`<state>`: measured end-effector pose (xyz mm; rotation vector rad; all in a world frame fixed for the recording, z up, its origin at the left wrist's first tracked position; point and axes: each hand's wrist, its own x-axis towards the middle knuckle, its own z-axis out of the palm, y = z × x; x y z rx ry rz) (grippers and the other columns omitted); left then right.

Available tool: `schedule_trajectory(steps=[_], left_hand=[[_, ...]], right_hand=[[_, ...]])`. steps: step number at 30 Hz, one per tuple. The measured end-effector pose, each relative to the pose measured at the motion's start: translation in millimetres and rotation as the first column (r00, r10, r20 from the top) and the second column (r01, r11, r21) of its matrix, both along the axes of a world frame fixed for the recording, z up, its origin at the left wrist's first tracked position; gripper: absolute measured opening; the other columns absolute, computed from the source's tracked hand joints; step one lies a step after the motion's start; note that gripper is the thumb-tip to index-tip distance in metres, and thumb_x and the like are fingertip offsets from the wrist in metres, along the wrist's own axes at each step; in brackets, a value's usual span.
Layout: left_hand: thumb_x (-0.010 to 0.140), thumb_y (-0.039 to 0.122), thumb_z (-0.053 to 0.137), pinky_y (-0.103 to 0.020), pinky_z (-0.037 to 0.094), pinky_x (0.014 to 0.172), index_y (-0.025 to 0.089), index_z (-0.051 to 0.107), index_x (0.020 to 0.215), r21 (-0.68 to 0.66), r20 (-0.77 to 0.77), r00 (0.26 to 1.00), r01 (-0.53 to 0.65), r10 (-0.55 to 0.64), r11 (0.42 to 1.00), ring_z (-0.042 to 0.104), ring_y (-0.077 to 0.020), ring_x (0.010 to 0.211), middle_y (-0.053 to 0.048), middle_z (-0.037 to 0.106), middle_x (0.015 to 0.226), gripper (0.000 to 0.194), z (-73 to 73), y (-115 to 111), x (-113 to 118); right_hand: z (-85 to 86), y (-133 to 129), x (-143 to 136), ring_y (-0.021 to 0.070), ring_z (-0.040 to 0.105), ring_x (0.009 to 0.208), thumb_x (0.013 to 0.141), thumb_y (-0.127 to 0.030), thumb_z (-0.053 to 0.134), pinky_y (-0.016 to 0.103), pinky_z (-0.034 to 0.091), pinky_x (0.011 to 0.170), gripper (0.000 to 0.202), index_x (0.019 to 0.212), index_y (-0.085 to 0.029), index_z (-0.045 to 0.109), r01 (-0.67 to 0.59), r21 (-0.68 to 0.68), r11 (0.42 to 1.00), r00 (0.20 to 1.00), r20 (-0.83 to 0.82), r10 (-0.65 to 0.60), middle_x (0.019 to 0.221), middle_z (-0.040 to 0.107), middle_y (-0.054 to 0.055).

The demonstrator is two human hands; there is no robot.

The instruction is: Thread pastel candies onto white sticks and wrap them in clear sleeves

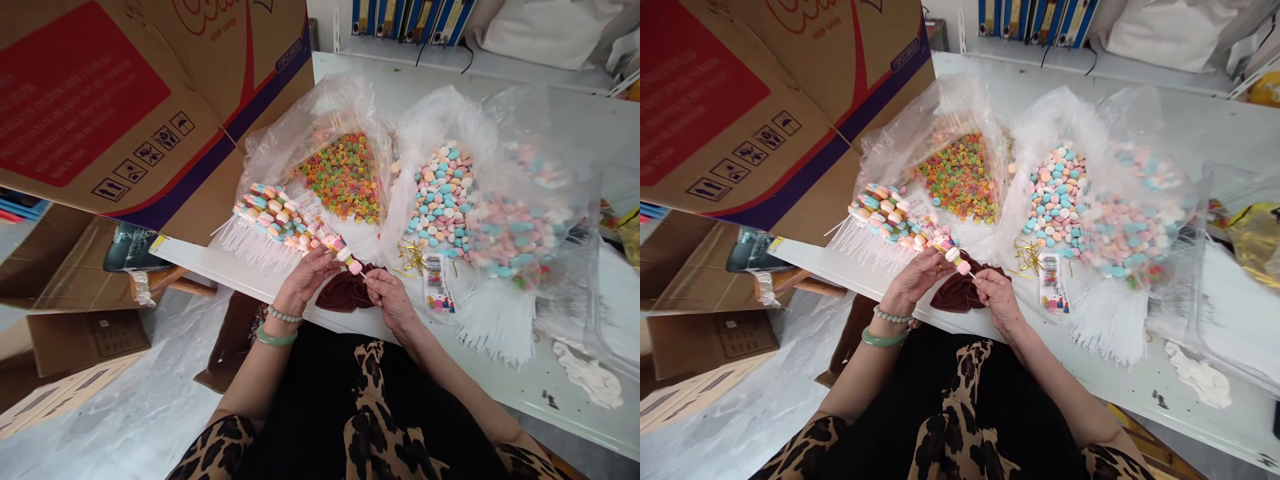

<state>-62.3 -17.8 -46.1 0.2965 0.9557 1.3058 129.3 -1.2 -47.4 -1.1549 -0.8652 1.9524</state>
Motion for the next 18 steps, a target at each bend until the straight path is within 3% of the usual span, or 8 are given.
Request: schedule_trajectory(steps=[4,8,11,13,15,18], left_hand=[[0.073,0.044,0.079,-0.04,0.05,0.094,0.021,0.068,0.105,0.111,0.13,0.987,-0.106,0.091,0.988,0.065,-0.0234,0.1,-0.007,0.07,0.104,0.042,7.9,14,-16],[0.078,0.041,0.075,-0.039,0.049,0.093,0.019,0.068,0.099,0.115,0.14,0.978,-0.169,0.153,0.979,0.064,-0.017,0.08,-0.002,0.063,0.08,0.031,15.4,23,6],[0.082,0.042,0.071,-0.036,0.049,0.09,0.021,0.066,0.099,0.124,0.158,0.952,-0.281,0.261,0.952,0.058,-0.0117,0.069,0.001,0.058,0.073,0.028,17.6,22,28],[0.083,0.045,0.069,-0.034,0.05,0.087,0.023,0.065,0.103,0.108,0.161,0.947,-0.296,0.277,0.949,0.056,-0.0108,0.067,0.002,0.057,0.074,0.03,16.7,19,35],[0.082,0.05,0.068,-0.033,0.051,0.082,0.023,0.065,0.103,0.069,0.168,0.955,-0.258,0.244,0.964,0.055,-0.0109,0.065,0.001,0.058,0.075,0.034,14.1,17,34],[0.081,0.054,0.067,-0.034,0.052,0.078,0.021,0.065,0.1,0.041,0.213,0.962,-0.181,0.169,0.983,0.057,-0.0123,0.065,-0.001,0.06,0.076,0.038,8.8,17,24]], right_hand=[[-1.7,-2,1,0.0054,0.026,0.041,0.063,-0.031,0.073,0.022,0.014,0.041,0.018,0.067,-0.018,0.062,-0.06,0.013,0.998,0.998,0.037,0.06,0.044,0.039,-0.008],[-2.3,-6,0,0.0089,0.03,0.046,0.072,-0.033,0.065,0.024,0.022,0.045,0.014,0.067,-0.021,0.06,-0.048,0.189,0.981,0.978,0.206,0.008,0.048,0.04,-0.007],[-1.7,-9,3,0.0128,0.04,0.056,0.078,-0.031,0.059,0.027,0.032,0.054,0.013,0.069,-0.023,0.06,-0.1,0.44,0.892,0.902,0.418,-0.106,0.057,0.047,-0.004],[-1.8,-11,4,0.014,0.043,0.06,0.08,-0.03,0.058,0.027,0.035,0.058,0.012,0.069,-0.024,0.06,-0.161,0.507,0.847,0.866,0.484,-0.125,0.061,0.05,-0.003],[-2.3,-11,4,0.0132,0.041,0.057,0.079,-0.031,0.059,0.027,0.033,0.055,0.013,0.068,-0.024,0.06,-0.18,0.44,0.88,0.901,0.433,-0.032,0.059,0.048,-0.003],[-3.3,-9,1,0.0094,0.032,0.046,0.073,-0.033,0.065,0.024,0.024,0.045,0.013,0.069,-0.022,0.06,-0.122,0.183,0.975,0.978,0.188,0.087,0.05,0.041,-0.006]])
